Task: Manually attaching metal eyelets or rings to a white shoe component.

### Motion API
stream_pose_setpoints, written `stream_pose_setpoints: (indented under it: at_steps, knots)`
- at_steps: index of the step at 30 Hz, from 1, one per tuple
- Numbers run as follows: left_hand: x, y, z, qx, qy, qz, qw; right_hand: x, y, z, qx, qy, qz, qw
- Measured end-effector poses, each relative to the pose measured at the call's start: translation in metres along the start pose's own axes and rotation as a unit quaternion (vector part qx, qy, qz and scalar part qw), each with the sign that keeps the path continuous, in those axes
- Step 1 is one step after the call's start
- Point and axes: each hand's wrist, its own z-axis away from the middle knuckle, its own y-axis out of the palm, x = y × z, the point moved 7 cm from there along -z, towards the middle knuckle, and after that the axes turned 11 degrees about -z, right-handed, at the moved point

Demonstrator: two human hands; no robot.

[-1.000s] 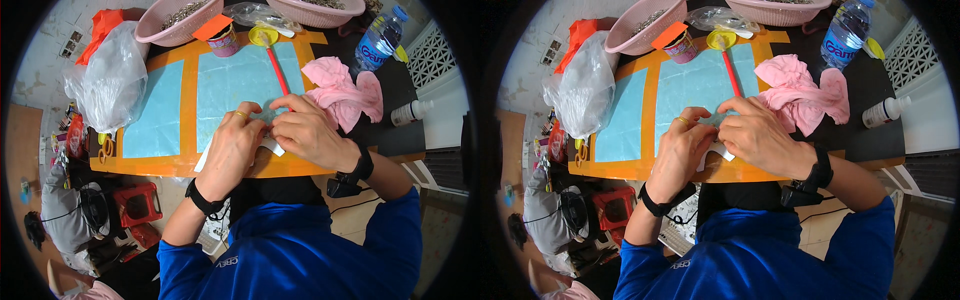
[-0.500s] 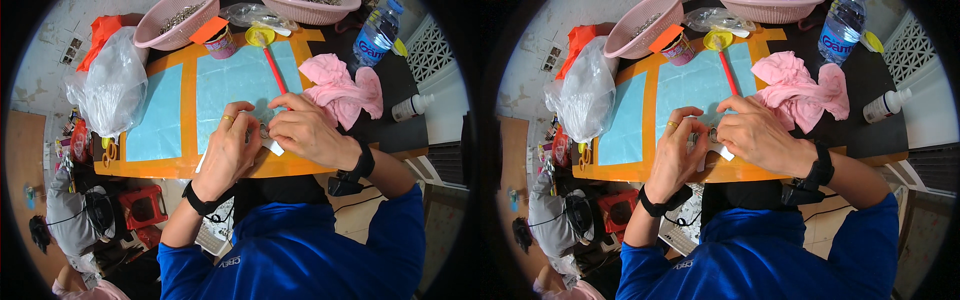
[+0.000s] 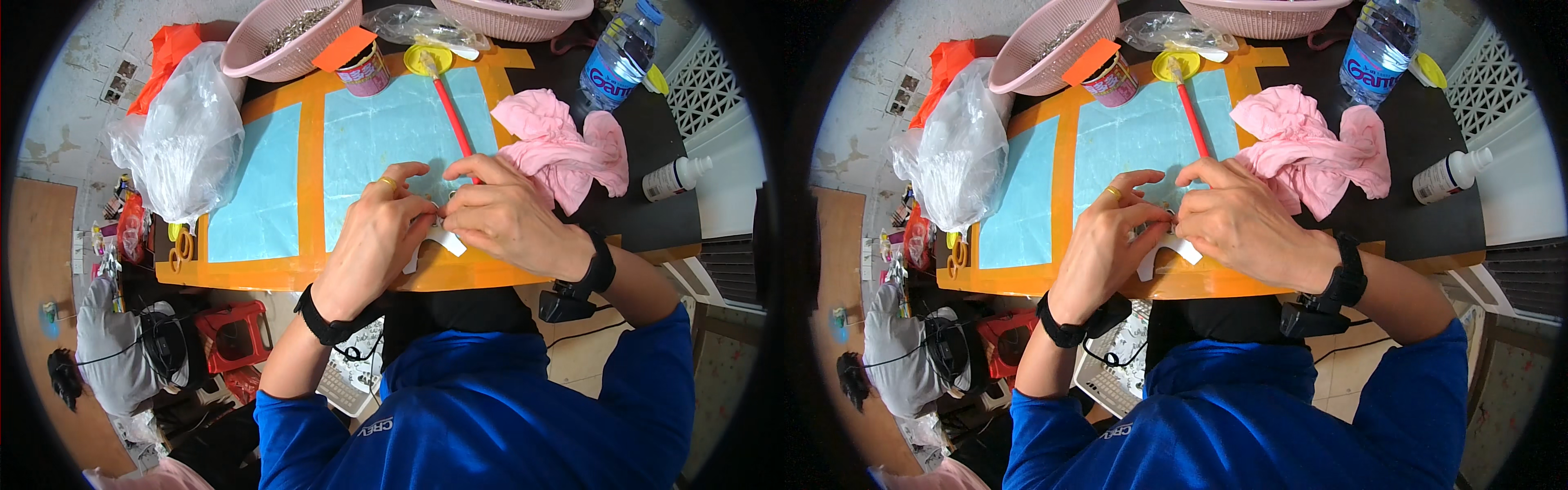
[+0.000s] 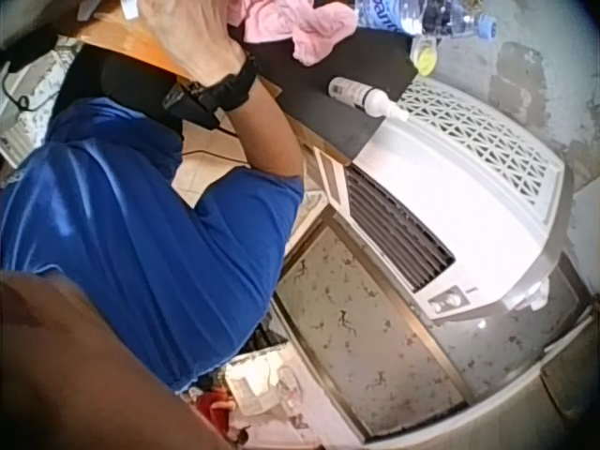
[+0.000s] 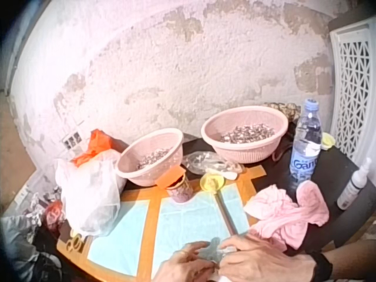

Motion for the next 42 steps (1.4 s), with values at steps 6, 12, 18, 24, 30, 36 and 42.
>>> stream_pose_setpoints:
  at_steps: [6, 12, 18, 24, 30, 36, 42]
  knots:
    - [0.005, 0.001, -0.007, 0.042, -0.028, 0.01, 0.999, 0.002, -0.004, 0.0, 0.004, 0.008, -0.012, 1.0]
    - [0.008, 0.001, -0.01, 0.049, -0.032, 0.044, 0.997, 0.004, -0.006, -0.001, 0.029, 0.003, 0.002, 1.0]
    - [0.009, 0.003, -0.011, 0.061, -0.021, 0.045, 0.997, 0.008, -0.007, 0.0, 0.058, -0.028, 0.046, 0.997]
    - [0.005, 0.003, -0.008, 0.039, 0.015, -0.005, 0.999, 0.006, -0.01, -0.002, 0.054, -0.002, 0.024, 0.998]
    - [0.004, 0.004, -0.001, 0.014, 0.035, -0.001, 0.999, 0.006, -0.012, -0.003, 0.05, 0.01, 0.007, 0.999]
    - [0.002, 0.004, 0.008, -0.006, 0.032, 0.012, 0.999, 0.004, -0.013, -0.002, 0.025, 0.037, -0.011, 0.999]
    - [0.009, -0.003, 0.01, -0.02, -0.062, 0.161, 0.985, 0.006, -0.012, -0.005, 0.013, 0.037, -0.024, 0.999]
